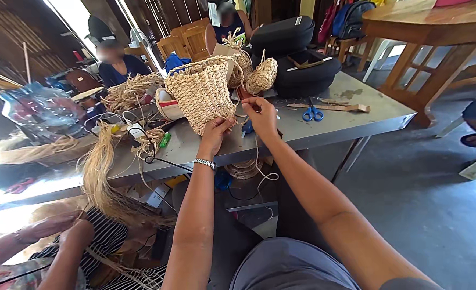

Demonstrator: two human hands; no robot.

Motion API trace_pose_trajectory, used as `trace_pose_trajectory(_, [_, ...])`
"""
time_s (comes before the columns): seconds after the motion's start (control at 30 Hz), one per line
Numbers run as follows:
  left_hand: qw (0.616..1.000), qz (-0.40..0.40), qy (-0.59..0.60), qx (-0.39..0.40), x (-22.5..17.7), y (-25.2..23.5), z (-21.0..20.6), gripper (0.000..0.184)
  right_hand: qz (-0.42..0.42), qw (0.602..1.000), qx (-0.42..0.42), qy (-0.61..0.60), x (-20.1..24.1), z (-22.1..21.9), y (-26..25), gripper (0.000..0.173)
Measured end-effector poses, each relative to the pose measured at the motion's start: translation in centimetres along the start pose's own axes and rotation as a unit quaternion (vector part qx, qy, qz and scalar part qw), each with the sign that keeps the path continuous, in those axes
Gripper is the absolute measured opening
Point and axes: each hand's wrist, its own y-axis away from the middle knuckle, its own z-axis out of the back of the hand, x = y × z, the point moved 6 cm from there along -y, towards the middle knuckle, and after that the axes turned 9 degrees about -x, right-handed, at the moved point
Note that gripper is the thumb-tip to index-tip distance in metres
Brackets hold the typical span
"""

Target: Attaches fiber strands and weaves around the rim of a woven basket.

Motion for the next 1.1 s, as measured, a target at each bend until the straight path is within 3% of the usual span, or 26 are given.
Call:
trace_pose_trajectory(0.33, [0.992,-0.056,0.05,-0.101,0.2,0.1,1.5,0.011,0.094,0.993,-0.021,-0.061,0.5,0.2,1.1,0.021])
trace_pose_trajectory(0.57, [0.986,-0.065,0.079,-0.131,-0.2,0.2,1.8,0.01,0.029,0.991,-0.016,-0.131,0.0,-0.1,1.1,0.02])
trace_pose_trajectory(0.7, [0.987,-0.056,0.068,-0.137,-0.3,0.4,1.9,0.01,0.011,0.995,0.007,-0.101,-0.2,-0.6,1.2,0.02])
trace_pose_trajectory(1.1, [0.986,-0.046,0.089,-0.134,-0.2,0.4,1.9,0.009,0.101,0.99,0.093,-0.014,0.9,-1.7,2.1,0.021])
